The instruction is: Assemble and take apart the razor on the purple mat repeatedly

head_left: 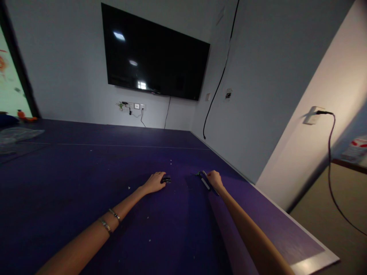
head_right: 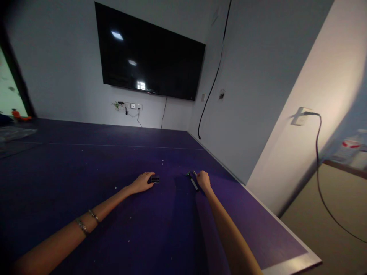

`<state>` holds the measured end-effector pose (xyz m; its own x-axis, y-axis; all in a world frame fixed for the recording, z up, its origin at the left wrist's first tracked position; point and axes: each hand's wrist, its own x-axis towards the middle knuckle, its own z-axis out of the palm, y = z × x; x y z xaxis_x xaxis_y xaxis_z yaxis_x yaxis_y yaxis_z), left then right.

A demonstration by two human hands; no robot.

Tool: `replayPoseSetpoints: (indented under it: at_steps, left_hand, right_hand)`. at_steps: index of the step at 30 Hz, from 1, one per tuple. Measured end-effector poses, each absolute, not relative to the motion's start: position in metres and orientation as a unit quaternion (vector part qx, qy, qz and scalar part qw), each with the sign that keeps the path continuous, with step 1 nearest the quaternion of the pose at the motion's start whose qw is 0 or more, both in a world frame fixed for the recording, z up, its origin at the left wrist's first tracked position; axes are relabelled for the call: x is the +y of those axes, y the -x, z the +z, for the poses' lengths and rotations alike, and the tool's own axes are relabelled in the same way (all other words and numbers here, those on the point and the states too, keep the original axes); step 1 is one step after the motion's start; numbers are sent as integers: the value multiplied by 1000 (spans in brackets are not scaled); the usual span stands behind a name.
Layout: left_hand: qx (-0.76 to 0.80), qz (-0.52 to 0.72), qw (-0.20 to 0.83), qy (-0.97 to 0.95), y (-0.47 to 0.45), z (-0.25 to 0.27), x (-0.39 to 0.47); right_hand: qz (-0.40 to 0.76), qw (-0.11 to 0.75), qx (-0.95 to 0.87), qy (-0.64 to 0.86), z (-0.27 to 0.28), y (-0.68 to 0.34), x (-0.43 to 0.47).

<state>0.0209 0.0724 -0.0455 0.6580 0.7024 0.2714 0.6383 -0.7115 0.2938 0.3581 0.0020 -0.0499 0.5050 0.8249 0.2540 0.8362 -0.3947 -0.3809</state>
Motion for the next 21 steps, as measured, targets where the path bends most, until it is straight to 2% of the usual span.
replayPoseSetpoints:
  at_steps: [14,21]
  left_hand:
    - [362,246,110,-892,-24,-46,69]
    - [362,280,138,-878,-18,-49,71]
  right_hand:
    - [-10,258,-521,814,-49,-355,5]
    - [3,301,-530,793,-35,-359,-7]
